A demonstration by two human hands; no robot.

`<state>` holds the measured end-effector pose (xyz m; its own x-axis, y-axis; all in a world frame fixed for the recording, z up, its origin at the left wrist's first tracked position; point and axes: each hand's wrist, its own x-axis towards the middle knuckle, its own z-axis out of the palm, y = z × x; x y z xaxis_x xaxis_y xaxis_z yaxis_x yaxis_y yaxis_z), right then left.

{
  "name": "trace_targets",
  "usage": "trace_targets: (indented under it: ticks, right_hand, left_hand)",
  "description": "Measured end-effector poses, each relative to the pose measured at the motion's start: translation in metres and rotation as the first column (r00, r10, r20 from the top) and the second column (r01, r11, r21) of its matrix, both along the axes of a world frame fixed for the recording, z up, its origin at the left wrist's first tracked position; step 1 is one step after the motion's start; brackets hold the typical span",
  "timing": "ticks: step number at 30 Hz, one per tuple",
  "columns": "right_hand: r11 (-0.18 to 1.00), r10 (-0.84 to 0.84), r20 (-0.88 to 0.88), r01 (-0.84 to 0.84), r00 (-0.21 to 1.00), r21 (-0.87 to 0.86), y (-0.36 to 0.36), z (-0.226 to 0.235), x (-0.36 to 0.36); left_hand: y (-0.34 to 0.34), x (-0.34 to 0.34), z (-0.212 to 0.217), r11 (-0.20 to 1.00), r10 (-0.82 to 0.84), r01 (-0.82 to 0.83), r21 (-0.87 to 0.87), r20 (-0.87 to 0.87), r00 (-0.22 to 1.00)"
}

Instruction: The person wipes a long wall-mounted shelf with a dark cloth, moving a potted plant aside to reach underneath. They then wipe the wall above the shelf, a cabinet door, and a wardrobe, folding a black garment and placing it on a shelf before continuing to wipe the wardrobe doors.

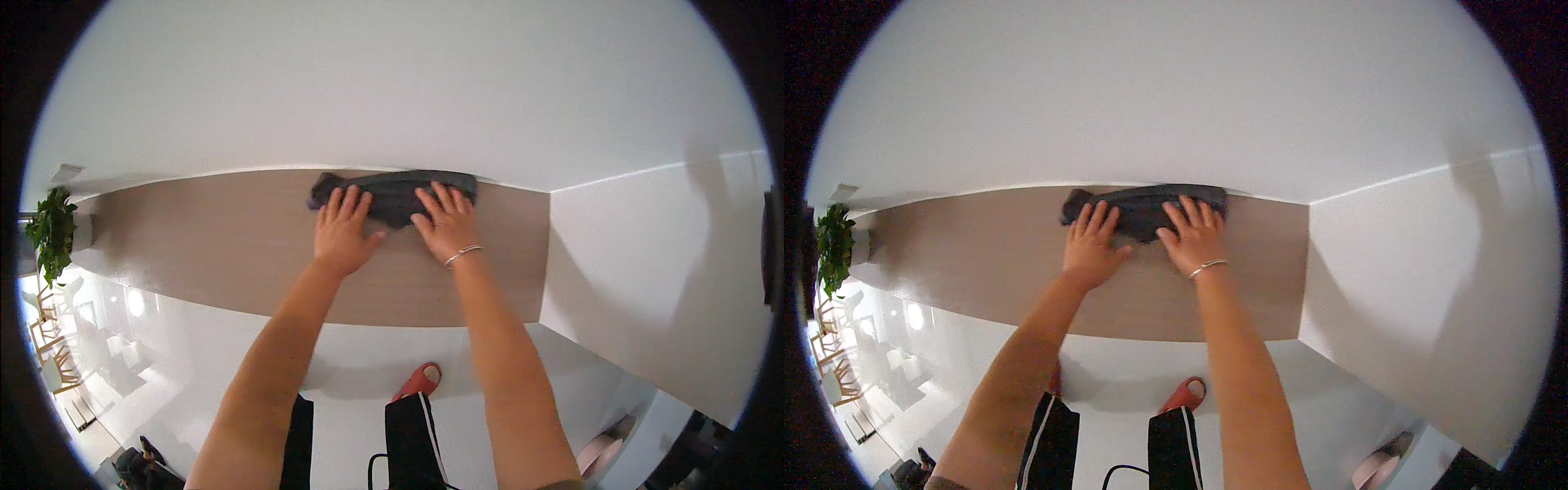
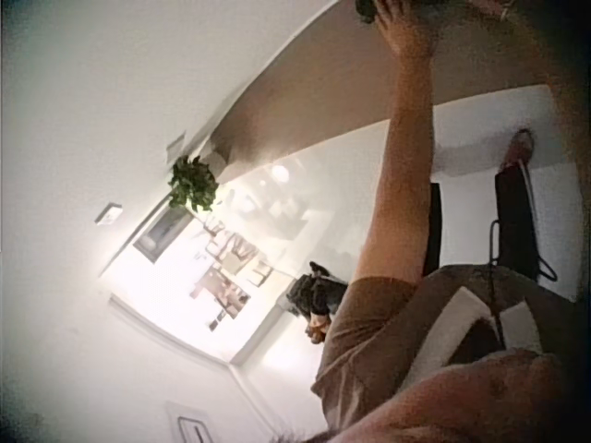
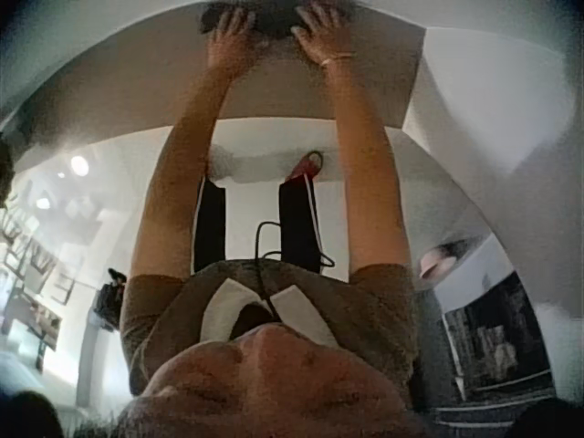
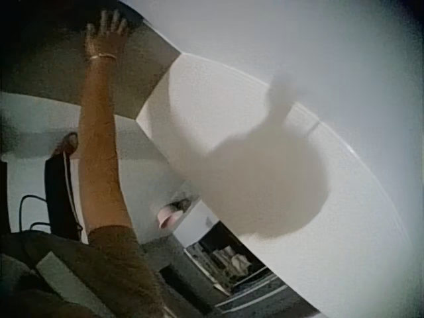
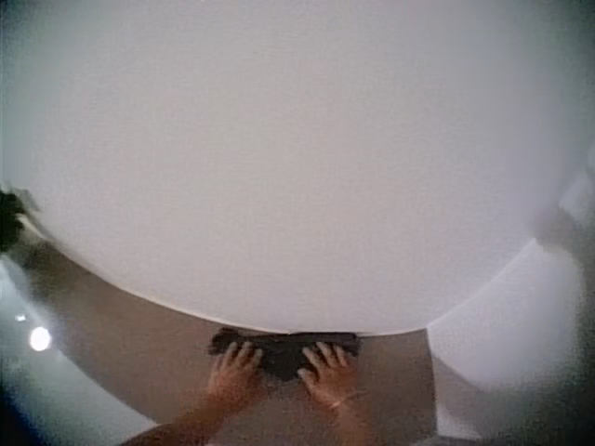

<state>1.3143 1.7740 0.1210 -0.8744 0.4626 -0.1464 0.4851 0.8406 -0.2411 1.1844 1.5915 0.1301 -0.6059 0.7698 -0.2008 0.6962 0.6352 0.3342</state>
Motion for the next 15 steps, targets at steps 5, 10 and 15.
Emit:
trace_targets:
  ticks: [5,10,15]
  right_hand:
    - [0.988,-0.137,-0.031,0.139,0.99,0.064,0.079,0.002,0.083]
    - [0.973,-0.175,-0.076,0.185,0.982,0.138,0.043,0.002,0.144]
    - [0.987,-0.147,0.009,0.146,0.989,0.069,-0.05,0.002,0.23]
  left_hand:
    - [0.087,0.074,0.01,0.994,-0.093,0.09,0.06,0.042,0.995]
    - [0.074,0.133,0.026,0.984,-0.178,0.179,-0.002,0.076,0.981]
    - [-0.027,0.201,0.003,0.968,-0.249,0.252,-0.001,0.146,0.957]
